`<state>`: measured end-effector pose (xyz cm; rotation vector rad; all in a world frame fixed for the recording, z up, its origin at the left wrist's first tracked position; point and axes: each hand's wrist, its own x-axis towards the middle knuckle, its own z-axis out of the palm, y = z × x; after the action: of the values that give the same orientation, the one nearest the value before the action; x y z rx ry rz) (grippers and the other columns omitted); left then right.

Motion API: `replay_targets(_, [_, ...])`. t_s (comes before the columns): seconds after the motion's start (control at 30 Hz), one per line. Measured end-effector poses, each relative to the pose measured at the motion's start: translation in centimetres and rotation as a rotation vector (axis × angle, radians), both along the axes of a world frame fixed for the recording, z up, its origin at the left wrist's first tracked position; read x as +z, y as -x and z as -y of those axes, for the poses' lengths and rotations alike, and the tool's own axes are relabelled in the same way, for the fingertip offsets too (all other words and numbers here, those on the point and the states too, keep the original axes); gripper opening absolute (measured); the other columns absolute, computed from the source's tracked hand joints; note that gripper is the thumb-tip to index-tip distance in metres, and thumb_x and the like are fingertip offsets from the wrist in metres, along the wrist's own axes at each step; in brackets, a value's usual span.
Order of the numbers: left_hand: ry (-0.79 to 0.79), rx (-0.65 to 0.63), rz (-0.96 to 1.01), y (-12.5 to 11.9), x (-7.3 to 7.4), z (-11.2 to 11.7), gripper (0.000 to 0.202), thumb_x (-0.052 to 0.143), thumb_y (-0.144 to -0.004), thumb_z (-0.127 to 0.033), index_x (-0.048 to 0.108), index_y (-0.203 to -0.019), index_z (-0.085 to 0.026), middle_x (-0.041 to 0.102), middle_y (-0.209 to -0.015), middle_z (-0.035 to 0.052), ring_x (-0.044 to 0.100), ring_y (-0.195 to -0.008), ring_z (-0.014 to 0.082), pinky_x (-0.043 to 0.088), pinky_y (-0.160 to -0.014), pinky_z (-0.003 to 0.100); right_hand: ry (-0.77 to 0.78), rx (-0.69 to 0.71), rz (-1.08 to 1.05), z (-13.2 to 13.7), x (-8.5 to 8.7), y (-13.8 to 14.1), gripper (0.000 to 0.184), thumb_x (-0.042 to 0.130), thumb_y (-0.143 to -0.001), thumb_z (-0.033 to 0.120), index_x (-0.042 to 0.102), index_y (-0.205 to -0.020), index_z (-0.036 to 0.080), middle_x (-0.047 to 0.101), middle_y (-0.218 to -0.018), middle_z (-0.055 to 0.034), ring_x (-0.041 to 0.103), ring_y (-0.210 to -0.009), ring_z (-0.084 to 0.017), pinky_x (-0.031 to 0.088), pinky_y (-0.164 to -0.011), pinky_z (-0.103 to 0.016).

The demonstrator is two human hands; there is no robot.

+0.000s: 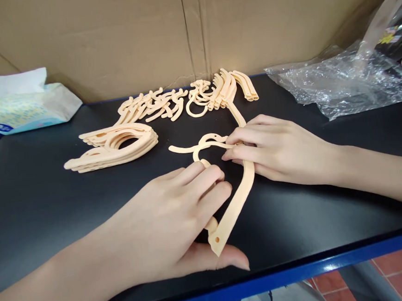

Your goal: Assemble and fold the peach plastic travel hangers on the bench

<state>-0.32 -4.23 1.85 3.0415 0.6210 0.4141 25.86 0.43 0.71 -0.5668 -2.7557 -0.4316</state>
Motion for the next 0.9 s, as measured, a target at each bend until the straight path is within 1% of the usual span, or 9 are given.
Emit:
replay_targets(0.1, [0.028, -0.003, 0.043, -0.06, -0.16, 0.0, 0.07, 0.036, -0.105, -0.075, 0.066, -0.106, -0.012, 0.069, -0.107, 0.0133, 0.065, -0.093, 0.0267, 0.054, -0.075, 0.039, -0.04, 0.004, -0.006, 0.04, 0.07, 0.04, 0.033, 0.04, -0.105, 0.006, 0.072, -0.111, 0.012, 0.075, -0.111, -0.0106, 0.07, -0.092, -0.02, 0.05, -0.083, -0.037])
replay_targets(0.2, [0.038, -0.003, 0.063, -0.06, -0.21, 0.05, 0.069, 0.035, -0.105, -0.074, 0.066, -0.104, -0.012, 0.069, -0.107, 0.0134, 0.065, -0.093, 0.0269, 0.053, -0.074, 0.039, -0.069, -0.011, 0.022, 0.17, 0.22, 0.11, 0.035, 0.038, -0.104, 0.003, 0.071, -0.111, 0.012, 0.076, -0.112, -0.0102, 0.07, -0.09, -0.02, 0.05, -0.082, -0.036])
replay_targets(0.27, [0.039, 0.002, 0.056, -0.05, -0.21, 0.12, 0.063, 0.037, -0.107, -0.069, 0.066, -0.106, -0.012, 0.069, -0.106, 0.0127, 0.065, -0.093, 0.0271, 0.053, -0.075, 0.039, -0.08, -0.026, 0.047, 0.29, 0.36, 0.16, 0.036, 0.038, -0.104, 0.003, 0.071, -0.114, 0.012, 0.076, -0.111, -0.0099, 0.069, -0.09, -0.02, 0.049, -0.08, -0.037])
replay_targets(0.33, [0.047, 0.005, 0.05, -0.08, -0.17, 0.21, 0.051, 0.041, -0.109, -0.057, 0.065, -0.108, -0.012, 0.068, -0.105, 0.0116, 0.064, -0.092, 0.0267, 0.053, -0.075, 0.039, -0.1, -0.035, 0.055, 0.42, 0.48, 0.24, 0.033, 0.041, -0.104, 0.004, 0.071, -0.115, 0.011, 0.077, -0.109, -0.0091, 0.067, -0.091, -0.022, 0.047, -0.078, -0.037])
replay_targets(0.43, [0.058, 0.007, 0.039, -0.17, -0.09, 0.26, 0.033, 0.045, -0.105, -0.038, 0.066, -0.108, -0.012, 0.067, -0.105, 0.0109, 0.062, -0.093, 0.0265, 0.054, -0.079, 0.039, -0.146, -0.064, 0.01, 0.58, 0.52, 0.41, 0.025, 0.048, -0.104, 0.009, 0.072, -0.114, 0.012, 0.077, -0.103, -0.0064, 0.063, -0.093, -0.024, 0.044, -0.077, -0.037])
replay_targets(0.53, [0.041, 0.004, 0.024, -0.2, -0.06, 0.23, 0.026, 0.044, -0.102, -0.027, 0.066, -0.102, -0.013, 0.067, -0.104, 0.0103, 0.062, -0.095, 0.0273, 0.055, -0.083, 0.04, -0.151, -0.073, -0.031, 0.61, 0.4, 0.52, 0.02, 0.052, -0.105, 0.013, 0.071, -0.112, 0.014, 0.076, -0.1, -0.0041, 0.06, -0.095, -0.024, 0.043, -0.081, -0.037])
replay_targets(0.67, [0.025, -0.001, 0.017, -0.12, -0.02, 0.28, 0.025, 0.042, -0.098, -0.02, 0.065, -0.095, -0.014, 0.067, -0.099, 0.0092, 0.062, -0.094, 0.0272, 0.057, -0.083, 0.04, -0.154, -0.029, -0.069, 0.41, 0.15, 0.44, 0.018, 0.052, -0.105, 0.014, 0.067, -0.116, 0.014, 0.074, -0.098, -0.0039, 0.058, -0.094, -0.025, 0.043, -0.085, -0.037])
replay_targets(0.77, [0.008, -0.001, 0.019, -0.14, 0.17, 0.35, 0.025, 0.042, -0.097, -0.019, 0.066, -0.094, -0.013, 0.067, -0.1, 0.01, 0.064, -0.097, 0.0286, 0.059, -0.083, 0.041, -0.15, -0.016, -0.073, 0.2, 0.07, 0.34, 0.019, 0.05, -0.106, 0.013, 0.066, -0.117, 0.013, 0.073, -0.096, -0.0042, 0.058, -0.093, -0.024, 0.043, -0.085, -0.036])
replay_targets(0.9, [0.026, -0.003, -0.011, -0.28, 0.37, 0.24, 0.023, 0.043, -0.096, -0.017, 0.066, -0.091, -0.013, 0.068, -0.098, 0.01, 0.066, -0.097, 0.029, 0.06, -0.082, 0.041, -0.136, -0.005, -0.055, 0.01, 0.01, 0.32, 0.021, 0.049, -0.106, 0.013, 0.067, -0.115, 0.013, 0.073, -0.096, -0.0052, 0.06, -0.094, -0.024, 0.042, -0.084, -0.037])
